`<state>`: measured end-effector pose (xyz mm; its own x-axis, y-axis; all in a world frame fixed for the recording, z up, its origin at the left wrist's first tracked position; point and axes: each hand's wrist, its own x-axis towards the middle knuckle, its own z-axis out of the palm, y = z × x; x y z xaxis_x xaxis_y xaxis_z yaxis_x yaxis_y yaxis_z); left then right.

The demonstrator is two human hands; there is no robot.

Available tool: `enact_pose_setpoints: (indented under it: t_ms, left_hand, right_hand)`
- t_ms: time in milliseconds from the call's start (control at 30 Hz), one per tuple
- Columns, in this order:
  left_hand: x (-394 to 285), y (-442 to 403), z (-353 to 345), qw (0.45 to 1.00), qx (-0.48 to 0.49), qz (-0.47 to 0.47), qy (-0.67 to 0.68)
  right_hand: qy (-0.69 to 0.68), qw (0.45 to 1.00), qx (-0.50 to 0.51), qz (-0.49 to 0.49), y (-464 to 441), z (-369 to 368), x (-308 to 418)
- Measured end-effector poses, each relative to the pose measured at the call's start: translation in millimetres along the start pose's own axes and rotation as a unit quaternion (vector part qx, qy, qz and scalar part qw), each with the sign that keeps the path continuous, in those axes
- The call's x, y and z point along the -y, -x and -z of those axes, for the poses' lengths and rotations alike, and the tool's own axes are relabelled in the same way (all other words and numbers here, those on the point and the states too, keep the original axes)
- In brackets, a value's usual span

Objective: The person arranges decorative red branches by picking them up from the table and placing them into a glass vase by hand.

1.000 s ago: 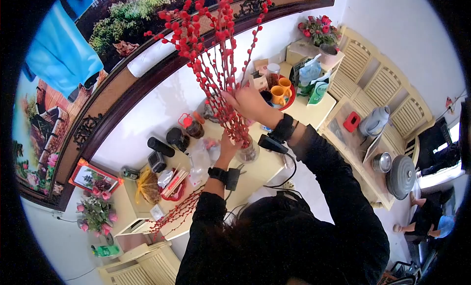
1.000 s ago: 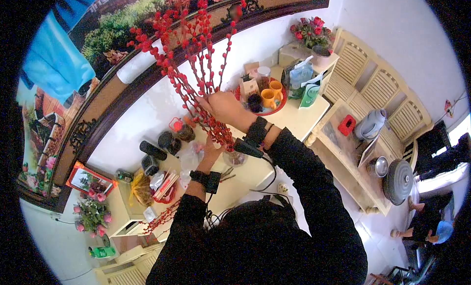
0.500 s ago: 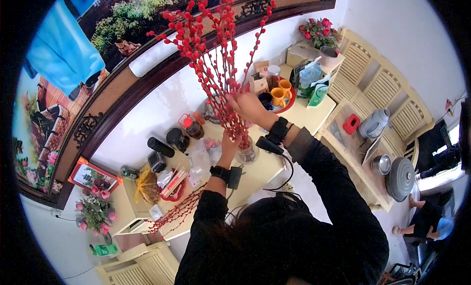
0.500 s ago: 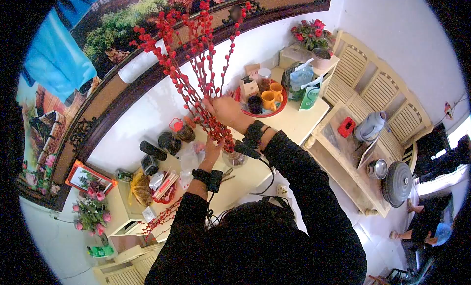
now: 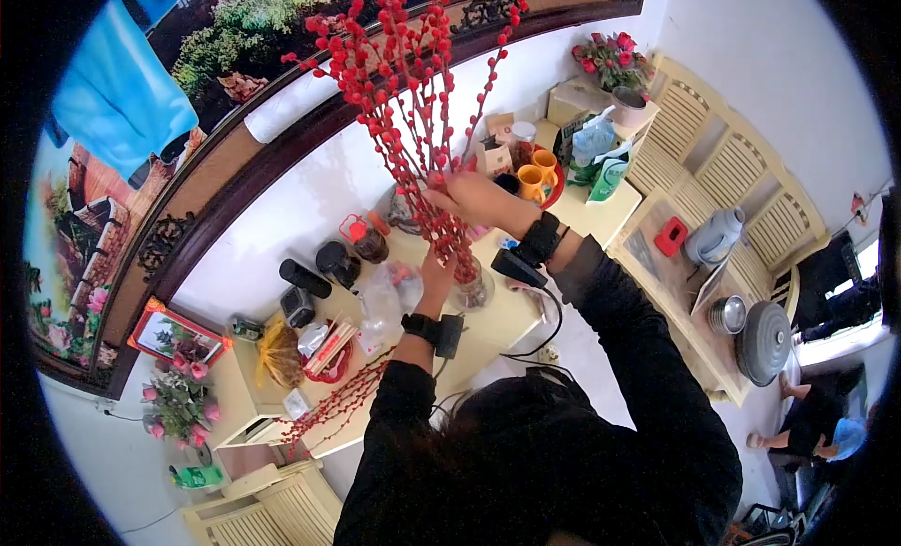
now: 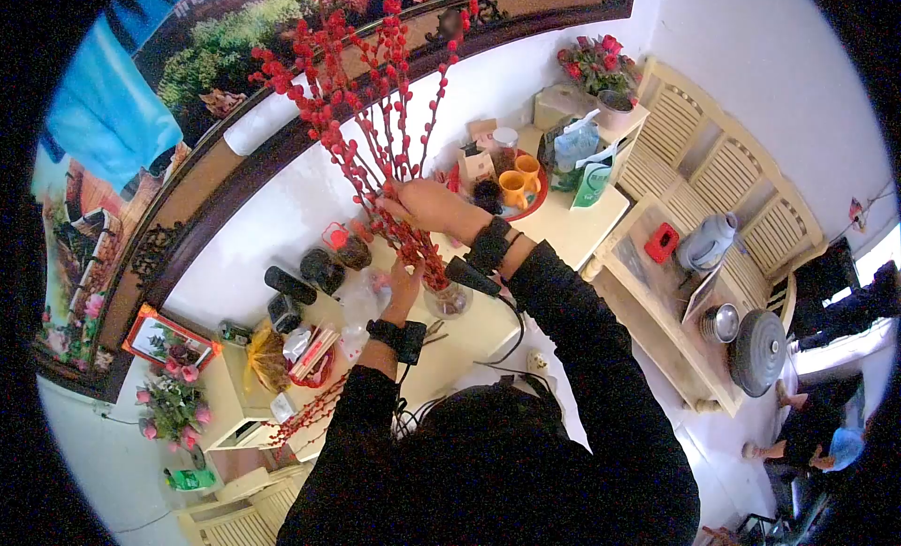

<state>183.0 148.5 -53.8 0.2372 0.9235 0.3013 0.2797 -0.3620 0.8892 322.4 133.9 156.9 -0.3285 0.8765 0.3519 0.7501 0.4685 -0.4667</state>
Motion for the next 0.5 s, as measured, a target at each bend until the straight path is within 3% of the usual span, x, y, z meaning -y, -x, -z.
enact_pose_setpoints:
  t_ms: [500]
  left_hand:
    - [6.8,-0.3,1.7,0.996,-0.013,0.009,-0.085]
  right_hand:
    - [0.042,0.995,-0.087,-0.032,6.7,-39.7,-22.3]
